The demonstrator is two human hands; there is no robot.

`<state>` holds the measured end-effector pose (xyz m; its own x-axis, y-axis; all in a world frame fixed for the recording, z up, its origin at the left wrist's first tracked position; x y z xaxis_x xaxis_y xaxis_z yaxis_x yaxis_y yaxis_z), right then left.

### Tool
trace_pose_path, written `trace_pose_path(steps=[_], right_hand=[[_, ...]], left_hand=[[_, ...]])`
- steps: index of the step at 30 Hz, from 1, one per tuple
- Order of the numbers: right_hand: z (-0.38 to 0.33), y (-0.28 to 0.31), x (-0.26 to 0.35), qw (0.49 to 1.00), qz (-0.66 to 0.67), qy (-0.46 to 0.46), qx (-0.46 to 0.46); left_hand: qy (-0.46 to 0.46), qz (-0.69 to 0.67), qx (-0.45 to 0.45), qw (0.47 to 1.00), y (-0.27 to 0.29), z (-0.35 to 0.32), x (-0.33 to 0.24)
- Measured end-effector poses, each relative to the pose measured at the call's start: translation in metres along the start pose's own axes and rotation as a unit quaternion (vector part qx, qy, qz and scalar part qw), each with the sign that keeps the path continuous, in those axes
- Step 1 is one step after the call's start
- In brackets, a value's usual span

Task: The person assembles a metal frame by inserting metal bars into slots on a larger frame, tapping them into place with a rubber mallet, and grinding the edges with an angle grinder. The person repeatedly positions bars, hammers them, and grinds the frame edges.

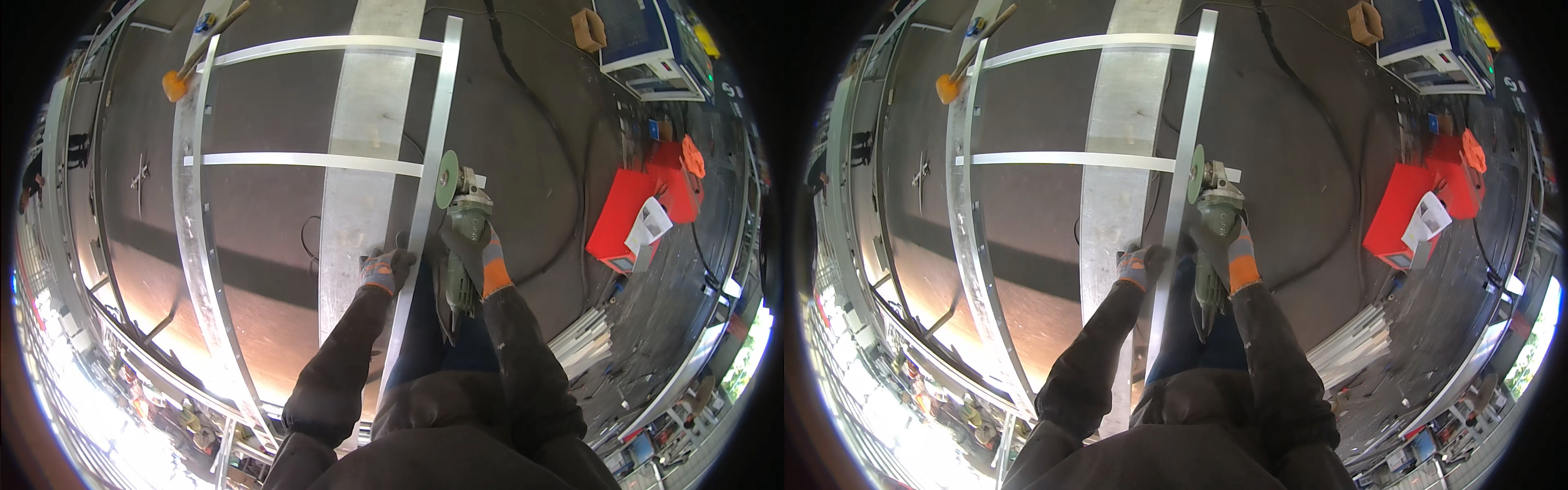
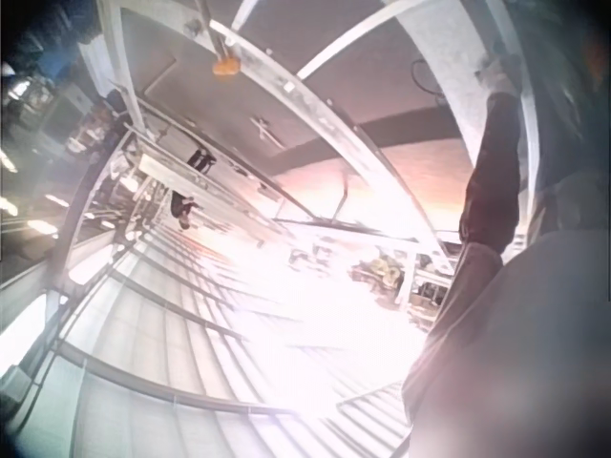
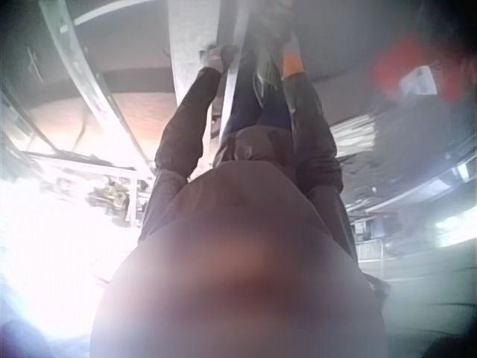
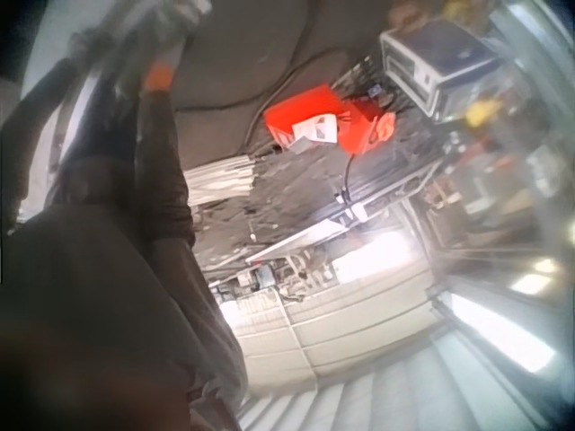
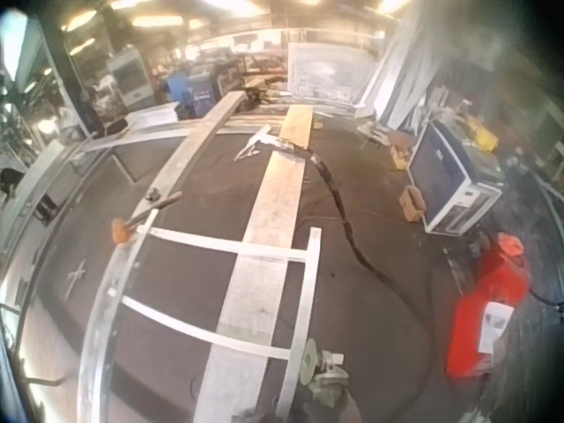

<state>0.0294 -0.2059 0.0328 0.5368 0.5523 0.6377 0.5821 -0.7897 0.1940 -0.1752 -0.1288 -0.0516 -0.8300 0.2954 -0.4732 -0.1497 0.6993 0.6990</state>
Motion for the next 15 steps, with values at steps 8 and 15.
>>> trace_pose_path(steps=[8,15], right_hand=[[0.003,0.001,-0.003,1.0,-0.007,0.022,0.001],[0.002,0.0,-0.005,0.999,-0.009,0.032,-0.003]], left_hand=[[0.006,0.035,0.021,0.999,0.002,0.002,-0.002],[-0.001,0.023,0.015,1.0,0.002,0.003,-0.004]])
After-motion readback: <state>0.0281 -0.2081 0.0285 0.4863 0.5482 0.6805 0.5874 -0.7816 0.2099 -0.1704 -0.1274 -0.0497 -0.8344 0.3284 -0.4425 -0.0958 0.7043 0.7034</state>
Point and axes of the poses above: each hand's wrist, its own z-axis towards the middle knuckle, its own y-axis out of the back of the hand, x = y × z, the point moved 6 cm from there along z, towards the middle knuckle, and after that the axes turned 12 degrees about -x, right-handed, at the moved point
